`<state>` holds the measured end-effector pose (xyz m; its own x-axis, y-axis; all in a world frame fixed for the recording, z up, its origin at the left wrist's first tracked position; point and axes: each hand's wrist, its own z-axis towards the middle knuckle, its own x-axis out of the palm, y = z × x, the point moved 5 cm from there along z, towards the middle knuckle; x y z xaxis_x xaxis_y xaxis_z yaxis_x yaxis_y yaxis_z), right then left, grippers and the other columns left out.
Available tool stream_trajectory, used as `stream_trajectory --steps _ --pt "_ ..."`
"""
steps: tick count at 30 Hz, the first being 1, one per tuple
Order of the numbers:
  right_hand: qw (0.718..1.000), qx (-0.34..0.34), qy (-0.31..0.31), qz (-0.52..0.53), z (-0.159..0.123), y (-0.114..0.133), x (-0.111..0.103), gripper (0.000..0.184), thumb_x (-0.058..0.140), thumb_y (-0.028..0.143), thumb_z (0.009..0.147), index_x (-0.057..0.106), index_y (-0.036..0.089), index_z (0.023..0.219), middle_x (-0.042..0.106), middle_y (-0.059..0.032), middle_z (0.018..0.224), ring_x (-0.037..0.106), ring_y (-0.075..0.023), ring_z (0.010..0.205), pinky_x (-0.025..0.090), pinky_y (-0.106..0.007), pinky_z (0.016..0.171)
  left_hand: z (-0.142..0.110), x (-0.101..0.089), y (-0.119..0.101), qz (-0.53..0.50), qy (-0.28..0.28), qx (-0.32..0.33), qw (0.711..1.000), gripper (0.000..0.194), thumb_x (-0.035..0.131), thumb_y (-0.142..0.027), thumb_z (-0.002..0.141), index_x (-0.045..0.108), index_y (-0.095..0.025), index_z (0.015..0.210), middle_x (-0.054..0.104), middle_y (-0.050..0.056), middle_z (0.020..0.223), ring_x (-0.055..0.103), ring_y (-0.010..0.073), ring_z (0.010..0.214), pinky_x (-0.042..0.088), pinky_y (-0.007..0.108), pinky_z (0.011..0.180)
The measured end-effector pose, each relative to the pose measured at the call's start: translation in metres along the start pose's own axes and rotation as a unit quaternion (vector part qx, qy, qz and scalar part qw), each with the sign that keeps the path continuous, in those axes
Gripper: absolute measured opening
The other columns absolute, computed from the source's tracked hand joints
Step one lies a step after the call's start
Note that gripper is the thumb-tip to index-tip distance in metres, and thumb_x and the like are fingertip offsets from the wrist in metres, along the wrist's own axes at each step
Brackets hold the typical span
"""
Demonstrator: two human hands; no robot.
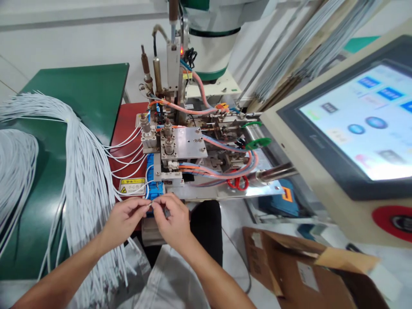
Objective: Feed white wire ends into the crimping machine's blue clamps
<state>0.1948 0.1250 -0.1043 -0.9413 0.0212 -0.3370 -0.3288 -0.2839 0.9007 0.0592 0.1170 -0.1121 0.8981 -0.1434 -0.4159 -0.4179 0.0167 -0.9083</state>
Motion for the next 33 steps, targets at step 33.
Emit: stream_trajectory --steps 33 --pt "0.995 0.086 -0.001 0.049 0.002 -0.008 0.004 0.02 0.055 0.023 0.077 0.055 0.017 0.058 0.052 0.0013 0.057 0.047 -0.0107 0.054 0.039 -0.023 0.052 -0.004 0.0 0.001 0.018 -0.084 -0.005 0.996 0.013 0.053 -0.02 0.078 0.064 -0.015 0.083 0.066 0.003 0.076 0.062 0.012 0.068 0.049 0.021 0.066"
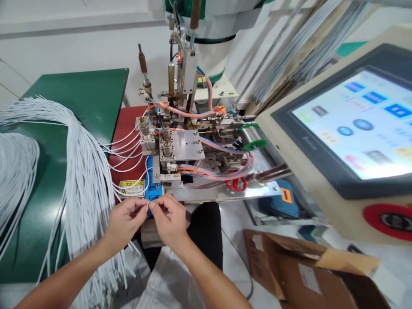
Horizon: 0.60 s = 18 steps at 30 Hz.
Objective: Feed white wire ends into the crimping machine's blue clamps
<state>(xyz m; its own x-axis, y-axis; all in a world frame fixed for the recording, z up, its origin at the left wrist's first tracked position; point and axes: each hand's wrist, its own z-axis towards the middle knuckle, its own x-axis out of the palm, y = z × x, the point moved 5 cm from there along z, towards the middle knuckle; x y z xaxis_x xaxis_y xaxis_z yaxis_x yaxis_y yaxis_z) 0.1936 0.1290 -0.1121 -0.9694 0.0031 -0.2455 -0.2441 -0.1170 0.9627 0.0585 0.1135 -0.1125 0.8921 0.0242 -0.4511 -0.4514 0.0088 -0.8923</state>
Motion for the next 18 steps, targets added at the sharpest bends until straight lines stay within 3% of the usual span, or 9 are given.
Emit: stream_trajectory --steps 7,12,18 --pt "1.0 -0.012 -0.01 -0.017 -0.002 -0.0016 -0.0045 0.006 0.057 0.021 0.074 0.062 0.017 0.07 0.06 -0.0017 0.067 0.053 -0.0125 0.06 0.042 -0.024 0.056 -0.0005 0.0038 0.0061 -0.048 -0.002 -0.023 0.999 0.019 0.054 -0.021 0.077 0.064 -0.014 0.091 0.066 0.004 0.077 0.062 0.0116 0.067 0.051 0.021 0.066" --pt "0.999 -0.031 -0.006 -0.022 0.0011 0.0016 -0.0052 0.011 0.055 0.017 0.074 0.059 0.018 0.063 0.057 0.0004 0.061 0.051 -0.0113 0.057 0.042 -0.023 0.055 -0.0003 0.0055 0.0037 -0.034 0.023 -0.001 0.999 0.03 0.053 -0.018 0.078 0.061 -0.019 0.107 0.064 0.002 0.079 0.059 0.0095 0.067 0.049 0.019 0.065" --pt "0.986 -0.132 -0.037 -0.091 -0.002 0.007 -0.0069 0.01 0.053 0.016 0.076 0.06 0.018 0.069 0.061 -0.0035 0.068 0.055 -0.0151 0.066 0.045 -0.029 0.064 0.0011 0.0086 0.0029 -0.067 0.038 -0.024 0.997 0.023 0.052 -0.019 0.079 0.058 -0.017 0.101 0.063 0.0 0.073 0.059 0.0089 0.063 0.048 0.018 0.062"
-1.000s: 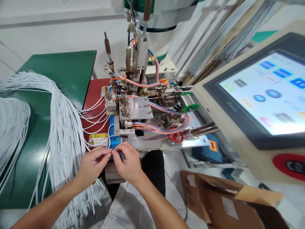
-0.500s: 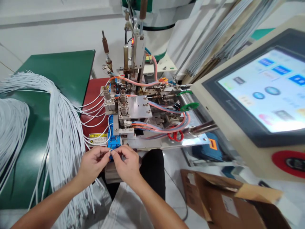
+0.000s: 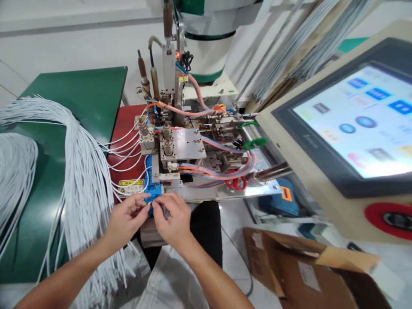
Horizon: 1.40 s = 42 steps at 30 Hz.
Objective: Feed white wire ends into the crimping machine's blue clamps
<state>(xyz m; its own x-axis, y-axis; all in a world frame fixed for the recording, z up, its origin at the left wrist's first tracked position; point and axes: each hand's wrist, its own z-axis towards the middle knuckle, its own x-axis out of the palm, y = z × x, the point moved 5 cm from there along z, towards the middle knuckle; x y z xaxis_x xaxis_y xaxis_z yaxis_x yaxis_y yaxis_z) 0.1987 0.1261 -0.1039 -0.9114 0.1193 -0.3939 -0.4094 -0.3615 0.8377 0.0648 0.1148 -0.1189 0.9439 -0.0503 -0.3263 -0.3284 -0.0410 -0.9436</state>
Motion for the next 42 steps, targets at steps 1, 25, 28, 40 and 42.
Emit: stream_trajectory --steps 1,25,28,40,42 --pt "1.0 -0.018 -0.003 -0.021 -0.001 0.001 0.0 0.009 0.053 0.016 0.076 0.06 0.018 0.07 0.061 -0.0041 0.068 0.055 -0.0158 0.067 0.045 -0.03 0.065 0.001 0.0 0.0 -0.005 0.002 -0.007 1.0 0.023 0.052 -0.019 0.079 0.057 -0.016 0.101 0.063 0.0 0.072 0.059 0.0092 0.063 0.048 0.018 0.062" --pt "0.968 0.154 0.134 -0.145 -0.001 -0.046 0.005 0.013 0.046 0.022 0.076 0.056 0.019 0.068 0.062 -0.0025 0.068 0.056 -0.0166 0.063 0.04 -0.026 0.06 0.013 -0.008 0.005 0.318 0.083 0.125 0.936 0.03 0.037 -0.003 0.082 0.061 -0.016 0.094 0.056 0.005 0.085 0.056 0.0162 0.082 0.047 0.03 0.078" --pt "0.97 0.155 0.135 -0.132 -0.002 -0.05 0.006 0.014 0.046 0.022 0.076 0.056 0.019 0.068 0.062 -0.002 0.067 0.055 -0.0158 0.062 0.04 -0.026 0.059 0.014 -0.005 0.005 0.338 0.091 0.112 0.93 0.03 0.035 -0.003 0.082 0.061 -0.015 0.092 0.055 0.006 0.085 0.055 0.0174 0.083 0.047 0.032 0.078" --pt "0.975 0.128 0.149 -0.106 0.001 -0.059 0.01 0.031 0.033 0.034 0.088 0.051 0.019 0.068 0.055 -0.0006 0.064 0.051 -0.0138 0.062 0.037 -0.025 0.059 0.013 -0.003 0.001 0.362 0.104 0.148 0.915 0.027 0.036 -0.003 0.082 0.06 -0.016 0.085 0.055 0.007 0.084 0.054 0.0177 0.08 0.048 0.033 0.076" --pt "0.98 0.107 0.126 -0.111 0.001 -0.059 0.014 0.033 0.033 0.035 0.088 0.048 0.019 0.064 0.051 0.0002 0.061 0.048 -0.0131 0.059 0.035 -0.025 0.057 0.013 -0.004 0.004 0.359 0.097 0.152 0.916 0.027 0.036 -0.003 0.082 0.06 -0.016 0.086 0.055 0.007 0.085 0.055 0.0176 0.081 0.047 0.033 0.078"
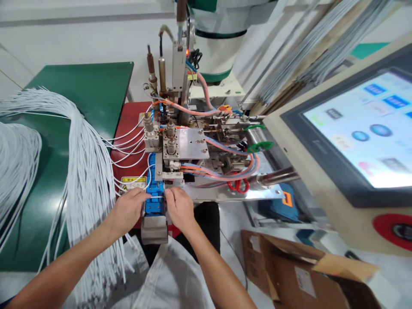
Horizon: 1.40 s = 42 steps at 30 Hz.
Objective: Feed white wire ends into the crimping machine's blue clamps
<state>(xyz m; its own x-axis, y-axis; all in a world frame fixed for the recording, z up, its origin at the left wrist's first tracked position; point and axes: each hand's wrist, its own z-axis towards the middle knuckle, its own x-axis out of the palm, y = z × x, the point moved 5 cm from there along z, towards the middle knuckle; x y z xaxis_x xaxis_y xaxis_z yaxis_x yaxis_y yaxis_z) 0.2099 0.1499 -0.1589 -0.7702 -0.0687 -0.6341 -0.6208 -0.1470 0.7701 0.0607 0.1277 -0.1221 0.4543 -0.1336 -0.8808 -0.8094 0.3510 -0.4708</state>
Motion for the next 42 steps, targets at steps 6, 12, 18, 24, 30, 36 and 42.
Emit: stream_trajectory --steps 6,12,18,24,30,36,42 --pt "0.998 0.003 -0.044 0.044 -0.002 -0.004 0.014 0.034 0.032 0.033 0.088 0.034 0.022 0.057 0.037 0.0044 0.052 0.039 -0.0113 0.05 0.031 -0.023 0.05 -0.003 0.003 0.0 0.031 -0.002 0.01 0.999 0.027 0.038 -0.003 0.081 0.06 -0.015 0.091 0.056 0.008 0.086 0.054 0.0196 0.079 0.048 0.036 0.076" --pt "0.998 0.009 -0.043 0.047 -0.001 -0.004 0.01 0.035 0.035 0.034 0.087 0.032 0.021 0.054 0.036 0.0052 0.051 0.038 -0.0107 0.05 0.03 -0.023 0.05 -0.005 0.0 -0.005 0.084 0.015 0.012 0.996 0.026 0.039 -0.004 0.081 0.058 -0.015 0.095 0.055 0.008 0.087 0.054 0.0213 0.082 0.046 0.038 0.078" --pt "0.995 0.042 -0.069 0.06 -0.003 -0.009 0.004 0.037 0.04 0.039 0.085 0.037 0.02 0.053 0.038 0.0047 0.051 0.041 -0.0113 0.052 0.032 -0.023 0.052 -0.006 -0.003 -0.007 0.099 0.009 0.001 0.995 0.022 0.039 -0.005 0.082 0.056 -0.013 0.092 0.056 0.008 0.084 0.054 0.0216 0.085 0.045 0.037 0.079" --pt "0.983 0.081 -0.137 0.096 -0.014 -0.016 -0.011 0.038 0.037 0.042 0.086 0.043 0.019 0.056 0.04 0.0042 0.051 0.041 -0.0113 0.05 0.032 -0.024 0.052 -0.007 -0.001 -0.005 0.117 -0.016 0.014 0.993 0.023 0.039 -0.003 0.081 0.058 -0.015 0.09 0.057 0.008 0.085 0.053 0.0211 0.083 0.045 0.036 0.078" --pt "0.972 0.078 -0.171 0.14 -0.024 -0.016 -0.027 0.037 0.041 0.041 0.085 0.045 0.018 0.056 0.039 0.0044 0.05 0.039 -0.0107 0.05 0.033 -0.024 0.051 -0.006 -0.003 -0.004 0.139 -0.022 0.047 0.989 0.022 0.042 -0.006 0.082 0.061 -0.015 0.087 0.061 0.007 0.083 0.052 0.0217 0.079 0.045 0.037 0.077" --pt "0.966 0.077 -0.181 0.167 -0.029 -0.016 -0.033 0.037 0.042 0.04 0.085 0.049 0.018 0.057 0.046 0.0029 0.051 0.043 -0.0111 0.051 0.035 -0.024 0.053 -0.011 -0.008 0.0 0.1 -0.055 0.057 0.992 0.031 0.043 -0.004 0.083 0.053 -0.011 0.111 0.059 0.01 0.107 0.051 0.021 0.099 0.04 0.036 0.09" --pt "0.961 0.083 -0.177 0.194 -0.029 -0.015 -0.037 0.039 0.043 0.044 0.084 0.05 0.017 0.057 0.046 0.0025 0.052 0.043 -0.0112 0.052 0.036 -0.024 0.052 -0.035 -0.023 -0.011 0.037 0.114 0.089 0.989 0.013 0.049 -0.018 0.086 0.062 -0.018 0.085 0.058 0.003 0.085 0.05 0.0175 0.083 0.04 0.03 0.075"
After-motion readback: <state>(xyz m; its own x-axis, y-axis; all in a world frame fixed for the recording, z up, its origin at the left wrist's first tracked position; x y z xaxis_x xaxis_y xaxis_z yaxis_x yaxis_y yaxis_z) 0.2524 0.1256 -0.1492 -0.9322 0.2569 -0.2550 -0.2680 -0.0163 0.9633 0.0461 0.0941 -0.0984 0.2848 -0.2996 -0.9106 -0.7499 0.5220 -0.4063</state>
